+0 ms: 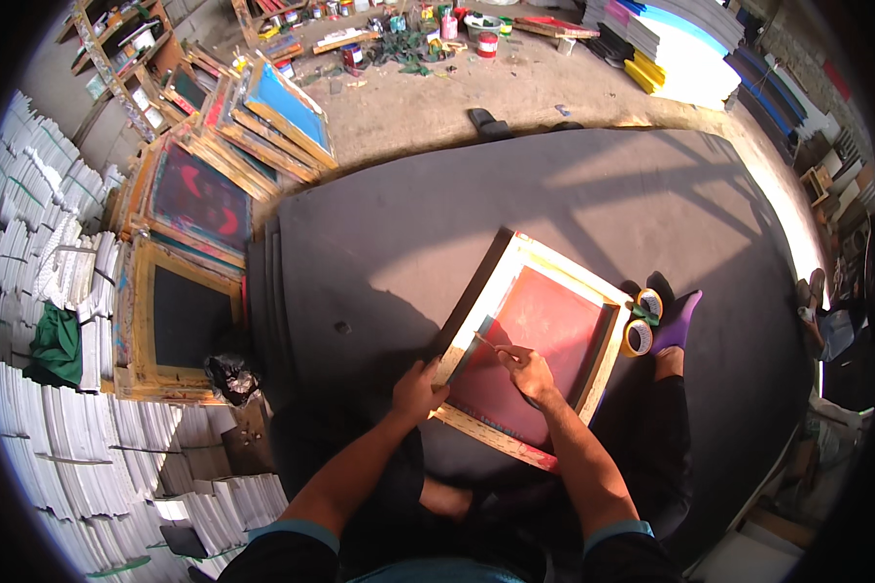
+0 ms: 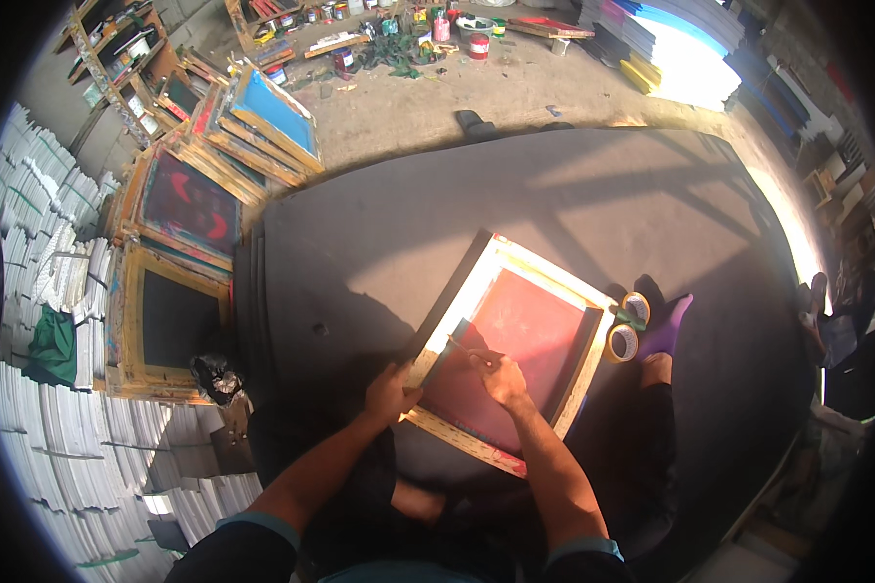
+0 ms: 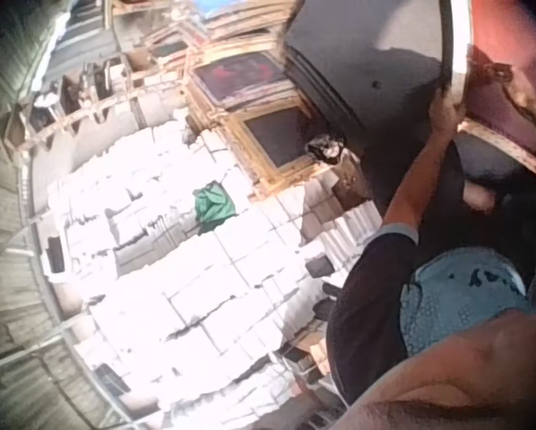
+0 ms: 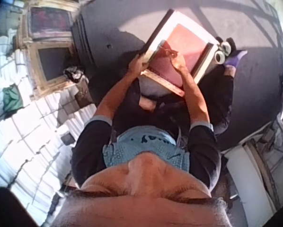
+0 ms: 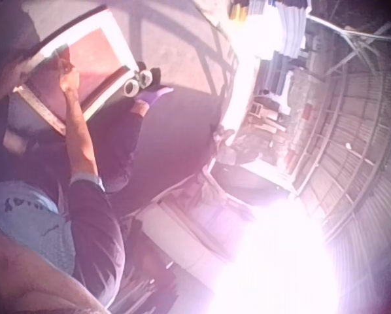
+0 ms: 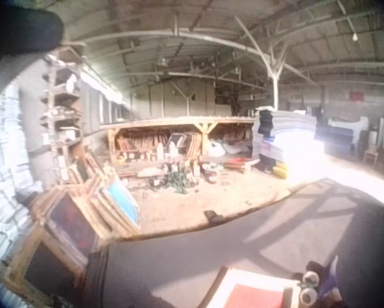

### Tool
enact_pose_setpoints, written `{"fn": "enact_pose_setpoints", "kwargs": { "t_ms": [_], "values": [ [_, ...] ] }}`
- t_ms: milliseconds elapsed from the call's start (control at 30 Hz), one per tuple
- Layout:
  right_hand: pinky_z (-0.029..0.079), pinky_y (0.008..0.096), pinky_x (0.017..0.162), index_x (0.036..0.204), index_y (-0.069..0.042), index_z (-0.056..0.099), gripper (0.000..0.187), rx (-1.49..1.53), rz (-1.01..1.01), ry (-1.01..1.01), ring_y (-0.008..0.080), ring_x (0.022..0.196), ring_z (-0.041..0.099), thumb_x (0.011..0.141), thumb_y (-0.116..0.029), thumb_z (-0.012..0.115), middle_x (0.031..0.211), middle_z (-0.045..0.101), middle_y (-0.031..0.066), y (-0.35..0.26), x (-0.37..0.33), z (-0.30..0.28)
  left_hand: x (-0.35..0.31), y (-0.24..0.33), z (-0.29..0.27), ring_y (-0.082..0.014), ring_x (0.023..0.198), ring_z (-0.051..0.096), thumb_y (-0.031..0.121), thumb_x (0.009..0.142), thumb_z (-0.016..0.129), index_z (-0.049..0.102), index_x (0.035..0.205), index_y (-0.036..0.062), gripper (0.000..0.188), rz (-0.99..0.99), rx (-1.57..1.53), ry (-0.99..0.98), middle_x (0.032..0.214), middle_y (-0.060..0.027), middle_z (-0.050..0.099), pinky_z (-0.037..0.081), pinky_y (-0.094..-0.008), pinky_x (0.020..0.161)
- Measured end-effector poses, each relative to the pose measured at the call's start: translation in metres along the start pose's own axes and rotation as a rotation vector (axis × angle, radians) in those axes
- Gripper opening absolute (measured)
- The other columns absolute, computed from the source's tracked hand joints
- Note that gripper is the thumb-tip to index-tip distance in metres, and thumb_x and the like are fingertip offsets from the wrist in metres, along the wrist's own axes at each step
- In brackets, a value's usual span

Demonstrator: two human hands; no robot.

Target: The person sits on the floor and cleans the inside of a wooden screen-printing frame using a cloth and a small tool. They wipe the red mesh surface and scrape along the edges, then use pliers to remove small debris from the frame.

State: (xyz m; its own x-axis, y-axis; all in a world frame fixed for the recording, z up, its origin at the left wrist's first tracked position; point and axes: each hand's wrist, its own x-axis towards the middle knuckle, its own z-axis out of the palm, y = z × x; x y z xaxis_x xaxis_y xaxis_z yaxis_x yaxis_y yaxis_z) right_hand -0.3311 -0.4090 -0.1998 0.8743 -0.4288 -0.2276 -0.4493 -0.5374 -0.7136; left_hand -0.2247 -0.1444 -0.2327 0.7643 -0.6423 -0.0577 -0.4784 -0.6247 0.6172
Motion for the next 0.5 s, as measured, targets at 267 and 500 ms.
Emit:
{"fn": "enact_pose_setpoints", "kwargs": {
  "t_ms": [267,500],
  "values": [
    [0.060,0.0495,0.089,0.133,-0.026,0.073,0.032,-0.241,0.130,0.139,0.0399,0.101,0.075,0.105,-0.037,0.063,0.107,0.078,0.0177,-0.031,0.019,0.015,-0.001,-0.002,-0.001,-0.0377,0.105,0.068,0.039,0.088,0.075,0.053,0.153,0.0107,0.075,-0.035,0.023,-0.046,0.113,-0.0168,0.062,0.057,-0.0482,0.089],
    [0.061,0.0510,0.086,0.132,-0.024,0.073,0.031,-0.320,0.132,0.170,0.0414,0.098,0.075,0.106,-0.036,0.061,0.103,0.078,0.0186,0.011,0.036,0.043,0.003,0.003,-0.003,-0.0388,0.106,0.067,0.040,0.089,0.075,0.052,0.155,0.0128,0.075,-0.053,-0.029,-0.104,0.114,-0.0168,0.062,0.057,-0.0485,0.091]
  ]
}}
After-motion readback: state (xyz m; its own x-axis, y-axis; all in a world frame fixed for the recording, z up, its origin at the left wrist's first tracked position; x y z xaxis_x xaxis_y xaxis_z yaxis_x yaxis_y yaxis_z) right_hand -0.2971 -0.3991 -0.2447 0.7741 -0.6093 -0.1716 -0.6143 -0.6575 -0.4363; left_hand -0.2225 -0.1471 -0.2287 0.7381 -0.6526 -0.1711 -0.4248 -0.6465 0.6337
